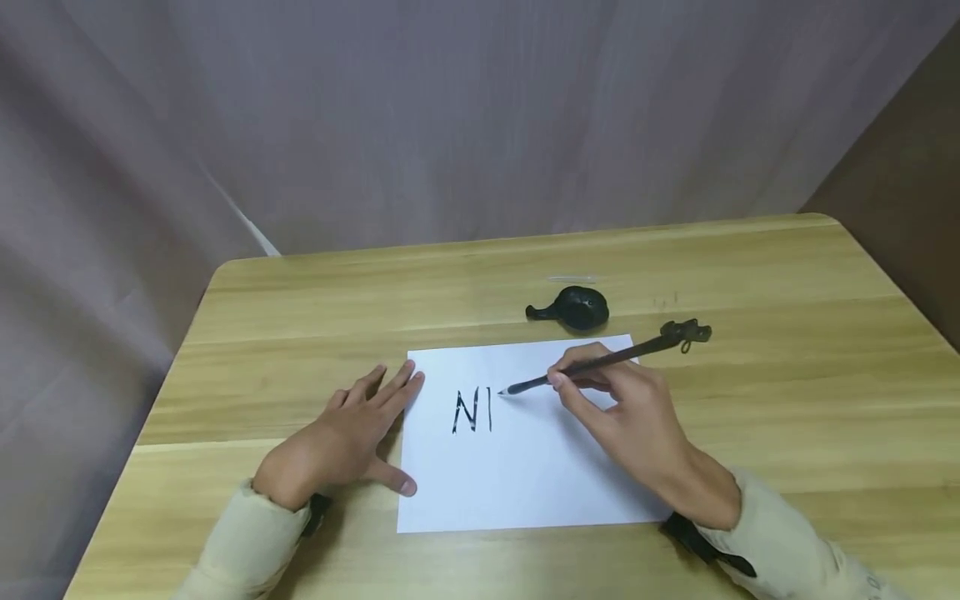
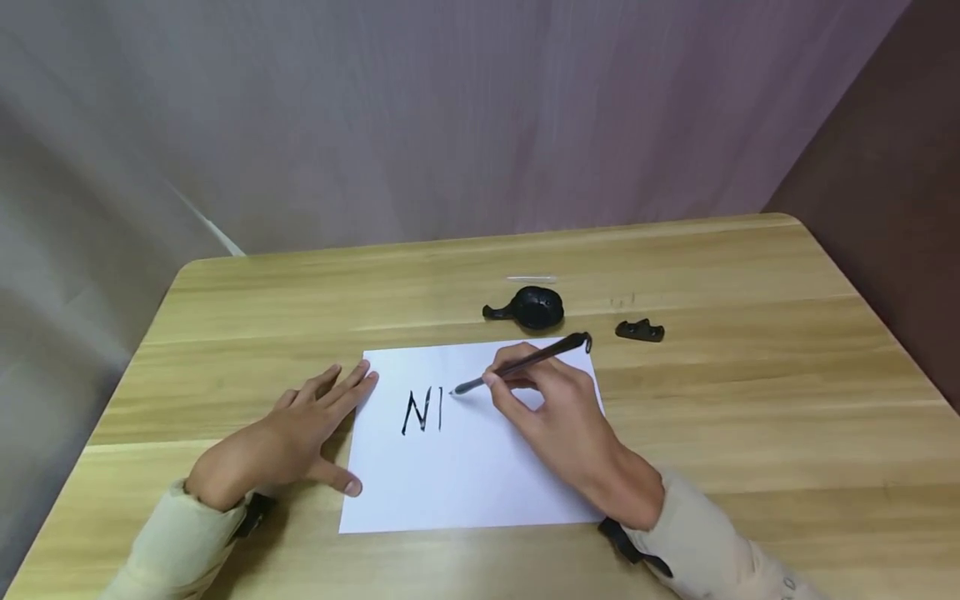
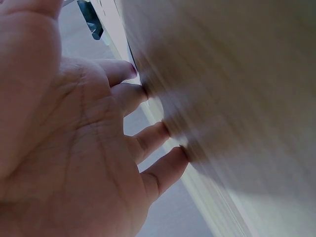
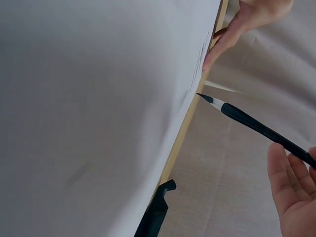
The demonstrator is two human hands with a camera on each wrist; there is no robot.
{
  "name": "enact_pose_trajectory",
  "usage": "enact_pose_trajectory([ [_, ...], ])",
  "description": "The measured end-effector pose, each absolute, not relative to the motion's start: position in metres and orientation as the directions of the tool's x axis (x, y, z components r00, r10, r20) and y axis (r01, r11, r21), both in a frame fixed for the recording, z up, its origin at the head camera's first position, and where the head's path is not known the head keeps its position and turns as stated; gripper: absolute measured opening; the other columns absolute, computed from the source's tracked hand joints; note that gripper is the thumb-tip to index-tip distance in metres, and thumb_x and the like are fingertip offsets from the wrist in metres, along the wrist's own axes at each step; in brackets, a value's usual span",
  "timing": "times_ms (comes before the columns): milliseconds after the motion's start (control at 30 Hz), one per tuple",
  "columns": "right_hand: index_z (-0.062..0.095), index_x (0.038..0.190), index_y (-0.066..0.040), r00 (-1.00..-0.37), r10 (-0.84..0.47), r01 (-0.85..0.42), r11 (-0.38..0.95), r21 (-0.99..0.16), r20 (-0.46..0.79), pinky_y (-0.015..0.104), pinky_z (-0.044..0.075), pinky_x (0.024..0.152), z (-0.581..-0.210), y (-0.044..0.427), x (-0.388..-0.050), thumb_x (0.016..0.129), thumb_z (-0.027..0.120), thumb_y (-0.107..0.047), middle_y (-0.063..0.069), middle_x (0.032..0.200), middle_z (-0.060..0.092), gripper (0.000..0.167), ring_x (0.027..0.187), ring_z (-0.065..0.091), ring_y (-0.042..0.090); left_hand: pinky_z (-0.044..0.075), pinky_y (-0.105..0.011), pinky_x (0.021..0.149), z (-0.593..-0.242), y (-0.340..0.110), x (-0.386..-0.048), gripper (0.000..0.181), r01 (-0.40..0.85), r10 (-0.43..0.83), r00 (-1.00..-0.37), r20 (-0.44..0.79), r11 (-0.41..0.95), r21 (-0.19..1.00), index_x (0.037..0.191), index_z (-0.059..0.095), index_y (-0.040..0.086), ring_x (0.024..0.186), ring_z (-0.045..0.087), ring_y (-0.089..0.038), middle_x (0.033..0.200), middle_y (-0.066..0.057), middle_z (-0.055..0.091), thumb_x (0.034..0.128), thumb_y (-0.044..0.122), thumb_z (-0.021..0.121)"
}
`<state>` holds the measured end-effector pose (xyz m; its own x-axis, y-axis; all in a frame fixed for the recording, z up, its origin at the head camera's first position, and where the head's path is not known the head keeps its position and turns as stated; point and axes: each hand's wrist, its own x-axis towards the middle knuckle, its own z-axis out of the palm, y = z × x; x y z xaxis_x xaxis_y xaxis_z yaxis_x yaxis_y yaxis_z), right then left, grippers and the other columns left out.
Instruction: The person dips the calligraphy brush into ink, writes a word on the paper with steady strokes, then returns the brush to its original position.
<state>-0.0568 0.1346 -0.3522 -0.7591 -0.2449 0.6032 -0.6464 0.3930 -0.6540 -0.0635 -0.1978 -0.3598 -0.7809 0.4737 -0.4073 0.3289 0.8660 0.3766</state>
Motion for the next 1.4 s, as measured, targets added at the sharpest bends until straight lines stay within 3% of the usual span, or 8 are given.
enact_pose_trajectory([
  [667, 0.075, 0.100, -0.010, -0.772, -0.321, -0.636, 0.399, -0.660, 0.549, 0.017, 0.058, 0.085, -0.347, 0.130, -0.040, 0.085, 0.079, 0.010, -0.005, 0.099, 0.076, 0.026, 0.092, 0.074, 0.009, 0.014, -0.073, 0.121, -0.357, -0.198, -0.066, 0.138, 0.320, 0.454, -0.788, -0.416, 0.879, 0.355, 0.172, 0.008, 0.021, 0.162, 0.000, -0.043, 0.178, -0.001, -0.002, 0.0691, 0.064, 0.089],
  [1400, 0.070, 0.103, 0.002, -0.771, -0.275, -0.630, 0.462, -0.624, 0.575, 0.017, 0.058, 0.085, -0.349, 0.140, -0.076, 0.089, 0.079, 0.009, 0.007, 0.098, 0.076, 0.018, 0.090, 0.077, 0.019, 0.014, -0.075, 0.121, -0.359, -0.196, -0.069, 0.138, 0.326, 0.461, -0.784, -0.416, 0.876, 0.355, 0.172, 0.006, 0.021, 0.162, 0.001, -0.043, 0.178, 0.000, -0.003, 0.0701, 0.065, 0.088],
])
